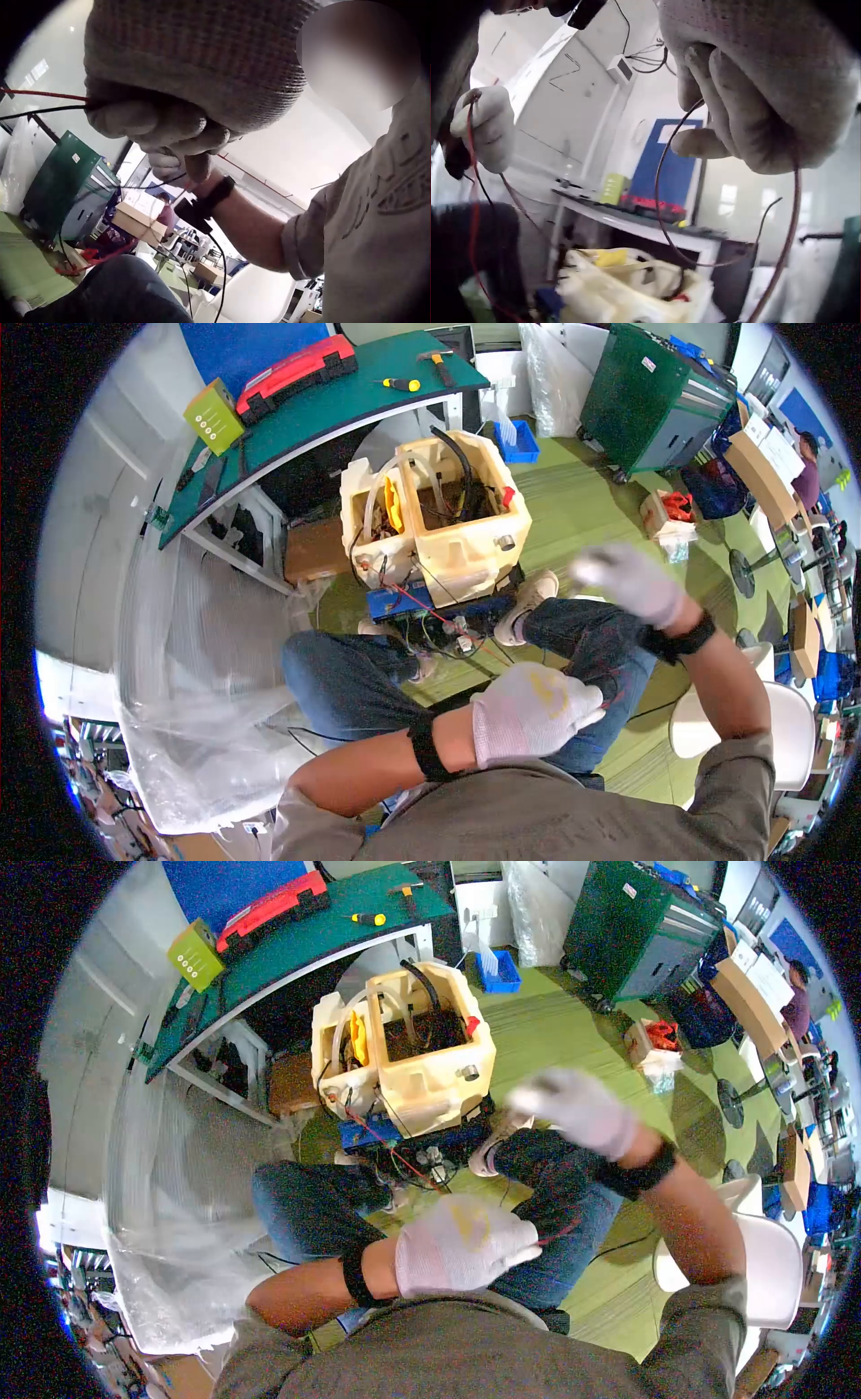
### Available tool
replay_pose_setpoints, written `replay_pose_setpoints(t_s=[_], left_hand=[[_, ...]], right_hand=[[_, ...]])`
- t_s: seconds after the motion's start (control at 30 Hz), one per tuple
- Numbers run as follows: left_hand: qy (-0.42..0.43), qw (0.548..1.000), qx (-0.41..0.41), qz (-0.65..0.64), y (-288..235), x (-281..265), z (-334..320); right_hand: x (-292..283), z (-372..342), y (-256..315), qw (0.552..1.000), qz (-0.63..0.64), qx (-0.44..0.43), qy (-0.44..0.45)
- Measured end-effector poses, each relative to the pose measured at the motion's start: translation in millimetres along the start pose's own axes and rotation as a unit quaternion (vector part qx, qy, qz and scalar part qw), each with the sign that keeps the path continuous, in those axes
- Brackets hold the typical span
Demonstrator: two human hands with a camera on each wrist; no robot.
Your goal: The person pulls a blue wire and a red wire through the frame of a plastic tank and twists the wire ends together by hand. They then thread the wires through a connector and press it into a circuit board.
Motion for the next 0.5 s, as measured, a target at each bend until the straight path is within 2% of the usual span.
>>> replay_pose_setpoints(t_s=[0.03, 0.1, 0.13, 0.2, 0.27, 0.33, 0.43, 0.47, 0.5], left_hand=[[0.01, 1.0, 0.006, -0.012, -1.9, 4.3, -2.1], [0.025, 0.999, 0.012, -0.033, -5.4, 11.5, -3.9], [0.057, 0.998, 0.016, -0.038, -8.7, 17.9, -1.9], [0.032, 0.997, 0.044, -0.054, -17.4, 18.0, 2.4], [0.012, 0.992, 0.086, -0.093, -29.8, 19.6, 8.3], [0.063, 0.991, 0.085, -0.079, -37.7, 21.5, 12.1], [0.126, 0.986, 0.096, -0.05, -34.1, 29.5, 8.0], [0.146, 0.983, 0.1, -0.04, -31.7, 32.2, 4.0], [0.126, 0.988, 0.085, -0.035, -27.5, 29.2, 4.8]], right_hand=[[31.2, 5.9, 6.1, 0.995, -0.02, 0.001, 0.099], [104.5, 9.4, 4.7, 0.955, 0.063, -0.013, 0.29], [117.2, 5.6, 21.0, 0.948, 0.06, -0.003, 0.313], [143.2, 0.7, 47.2, 0.93, 0.087, 0.019, 0.356], [158.7, 7.0, 62.3, 0.923, 0.07, -0.015, 0.379], [160.2, 8.8, 66.4, 0.927, 0.081, -0.031, 0.365], [140.7, 9.2, 55.5, 0.95, 0.051, 0.06, 0.302], [133.4, 13.7, 48.4, 0.963, 0.03, -0.06, 0.262], [124.2, 15.8, 41.0, 0.963, -0.001, -0.176, 0.204]])
Point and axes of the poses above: each hand's wrist, its own z-axis towards the middle knuckle, its own x-axis out of the palm, y = z × x, the point moved 7 cm from there along z, towards the middle knuckle, and after that the axes turned 9 degrees about -y, right-handed, at the moved point
